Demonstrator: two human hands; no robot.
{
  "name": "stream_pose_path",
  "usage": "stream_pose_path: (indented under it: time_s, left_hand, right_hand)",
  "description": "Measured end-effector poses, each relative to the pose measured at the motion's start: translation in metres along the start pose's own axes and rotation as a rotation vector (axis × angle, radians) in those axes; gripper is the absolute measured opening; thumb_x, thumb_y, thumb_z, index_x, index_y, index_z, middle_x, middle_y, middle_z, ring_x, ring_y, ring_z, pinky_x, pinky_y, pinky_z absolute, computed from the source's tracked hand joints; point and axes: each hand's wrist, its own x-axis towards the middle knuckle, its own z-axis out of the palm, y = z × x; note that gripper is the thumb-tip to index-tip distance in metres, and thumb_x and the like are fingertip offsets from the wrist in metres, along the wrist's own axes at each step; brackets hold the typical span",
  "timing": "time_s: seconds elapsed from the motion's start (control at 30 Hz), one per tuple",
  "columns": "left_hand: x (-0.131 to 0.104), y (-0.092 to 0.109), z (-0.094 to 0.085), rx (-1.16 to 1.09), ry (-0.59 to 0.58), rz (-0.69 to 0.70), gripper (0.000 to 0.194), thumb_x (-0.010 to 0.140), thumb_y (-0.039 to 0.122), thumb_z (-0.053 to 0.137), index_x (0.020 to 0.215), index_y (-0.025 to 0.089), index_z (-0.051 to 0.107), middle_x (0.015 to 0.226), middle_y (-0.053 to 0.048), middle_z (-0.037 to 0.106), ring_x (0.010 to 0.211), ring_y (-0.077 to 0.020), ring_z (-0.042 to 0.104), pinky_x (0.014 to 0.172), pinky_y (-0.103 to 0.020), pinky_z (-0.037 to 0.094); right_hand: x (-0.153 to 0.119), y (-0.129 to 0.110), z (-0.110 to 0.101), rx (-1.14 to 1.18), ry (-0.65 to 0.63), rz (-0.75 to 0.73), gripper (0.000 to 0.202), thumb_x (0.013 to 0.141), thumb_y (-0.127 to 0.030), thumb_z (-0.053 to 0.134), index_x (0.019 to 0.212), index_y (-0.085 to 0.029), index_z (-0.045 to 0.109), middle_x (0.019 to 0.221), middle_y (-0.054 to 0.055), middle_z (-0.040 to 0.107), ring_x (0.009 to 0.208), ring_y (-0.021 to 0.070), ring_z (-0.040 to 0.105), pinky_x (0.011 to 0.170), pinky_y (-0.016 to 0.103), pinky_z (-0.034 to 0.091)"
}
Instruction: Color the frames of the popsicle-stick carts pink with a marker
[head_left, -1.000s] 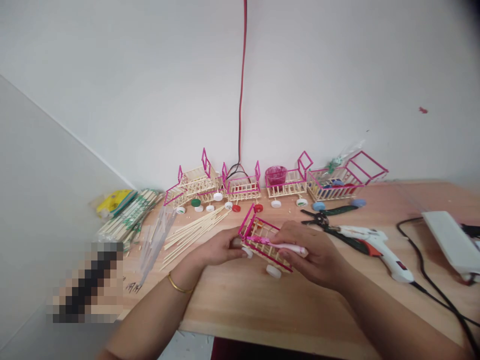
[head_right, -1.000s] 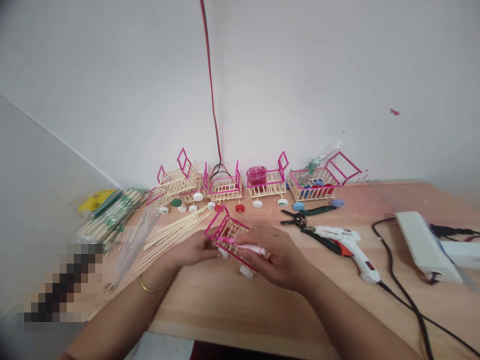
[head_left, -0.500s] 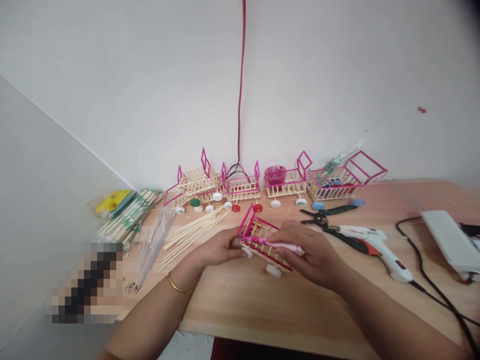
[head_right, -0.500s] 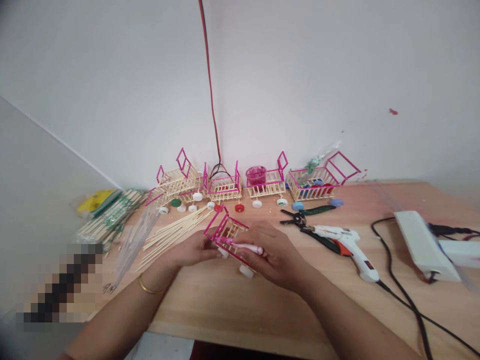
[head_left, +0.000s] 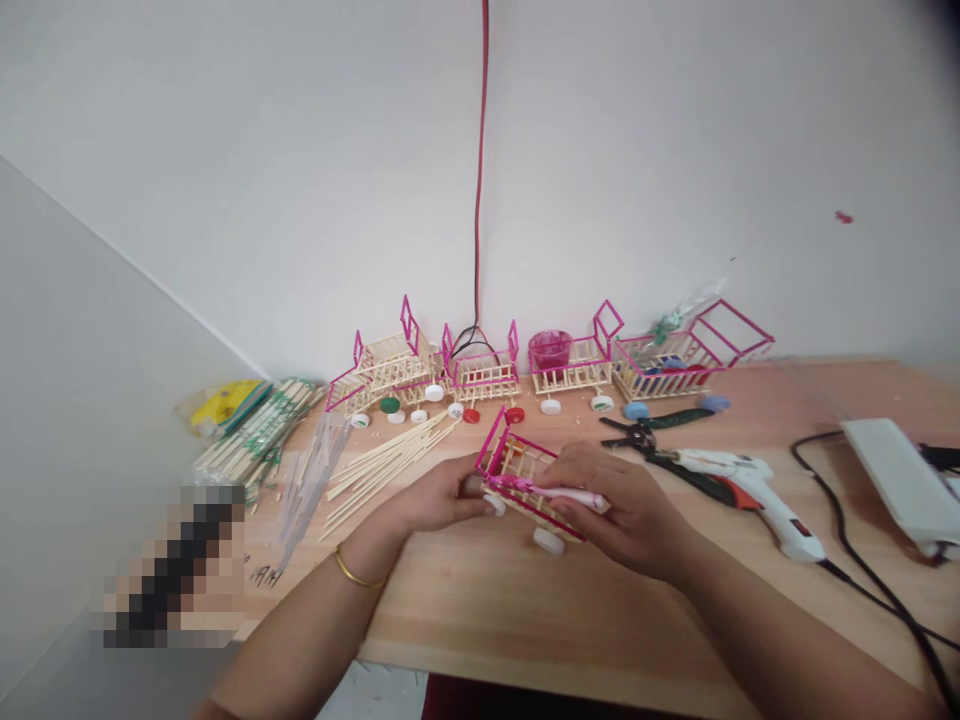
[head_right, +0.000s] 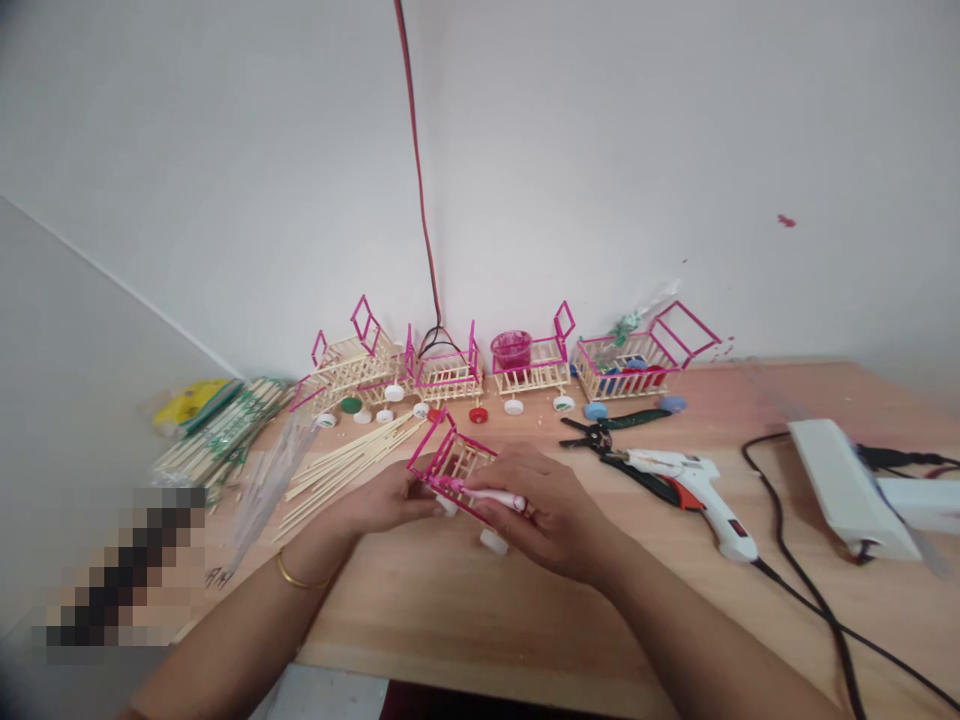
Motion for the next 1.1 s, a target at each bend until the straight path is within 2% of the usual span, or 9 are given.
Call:
stream_pose_path:
  time_s: [0.2, 0.43, 0.57, 0.73, 0.93, 1.1]
  left_hand:
    - [-0.001, -0.006, 0.001, -0.016, 0.014, -0.034, 0.045, 0.081, 0.025, 0.070, 0.124, 0.016, 0.056, 0.122, -0.012, 0.065, 0.114, -0.0247, 0.061, 0.099, -0.037, 0.047]
    - [-0.002, -0.004, 0.003, 0.159, 0.067, -0.043, 0.047, 0.082, 0.030, 0.069, 0.125, 0.016, 0.056, 0.118, -0.010, 0.067, 0.113, -0.0250, 0.060, 0.101, -0.039, 0.044]
    - [-0.003, 0.001, 0.004, 0.242, 0.086, -0.033, 0.049, 0.080, 0.027, 0.069, 0.126, 0.017, 0.055, 0.118, -0.009, 0.067, 0.112, -0.0249, 0.059, 0.100, -0.038, 0.044]
    - [-0.003, 0.006, 0.005, 0.315, 0.099, -0.043, 0.050, 0.078, 0.023, 0.070, 0.125, 0.016, 0.056, 0.111, -0.008, 0.067, 0.105, -0.0240, 0.059, 0.094, -0.035, 0.045]
    - [-0.002, 0.006, 0.005, 0.281, 0.088, -0.041, 0.050, 0.078, 0.022, 0.069, 0.126, 0.015, 0.055, 0.109, -0.008, 0.066, 0.101, -0.0230, 0.059, 0.092, -0.034, 0.045]
    - [-0.002, 0.007, 0.004, 0.281, 0.082, -0.041, 0.052, 0.079, 0.024, 0.069, 0.127, 0.016, 0.054, 0.117, -0.009, 0.065, 0.103, -0.0235, 0.059, 0.092, -0.034, 0.046]
  right_hand:
    - [0.001, 0.004, -0.003, -0.131, 0.054, 0.014, 0.017, 0.092, -0.024, 0.055, 0.105, -0.021, 0.065, 0.086, 0.006, 0.071, 0.079, 0.0178, 0.064, 0.071, 0.030, 0.049]
    - [-0.002, 0.007, -0.003, -0.171, -0.042, 0.058, 0.019, 0.093, -0.028, 0.053, 0.108, -0.022, 0.064, 0.093, 0.007, 0.073, 0.085, 0.0194, 0.066, 0.073, 0.031, 0.050]
    - [-0.003, 0.009, -0.003, -0.165, -0.063, 0.067, 0.021, 0.094, -0.028, 0.054, 0.111, -0.022, 0.063, 0.096, 0.007, 0.072, 0.087, 0.0196, 0.065, 0.075, 0.031, 0.050]
    - [-0.002, 0.007, -0.004, -0.174, -0.055, 0.067, 0.020, 0.094, -0.029, 0.052, 0.107, -0.022, 0.066, 0.087, 0.007, 0.071, 0.081, 0.0189, 0.065, 0.072, 0.031, 0.049]
    - [-0.001, 0.007, -0.002, -0.191, -0.030, 0.052, 0.018, 0.093, -0.027, 0.054, 0.106, -0.022, 0.065, 0.085, 0.006, 0.071, 0.079, 0.0184, 0.064, 0.070, 0.030, 0.049]
    - [-0.003, 0.013, -0.003, -0.253, 0.029, 0.041, 0.016, 0.094, -0.025, 0.054, 0.106, -0.021, 0.064, 0.089, 0.007, 0.072, 0.081, 0.0194, 0.065, 0.072, 0.032, 0.050]
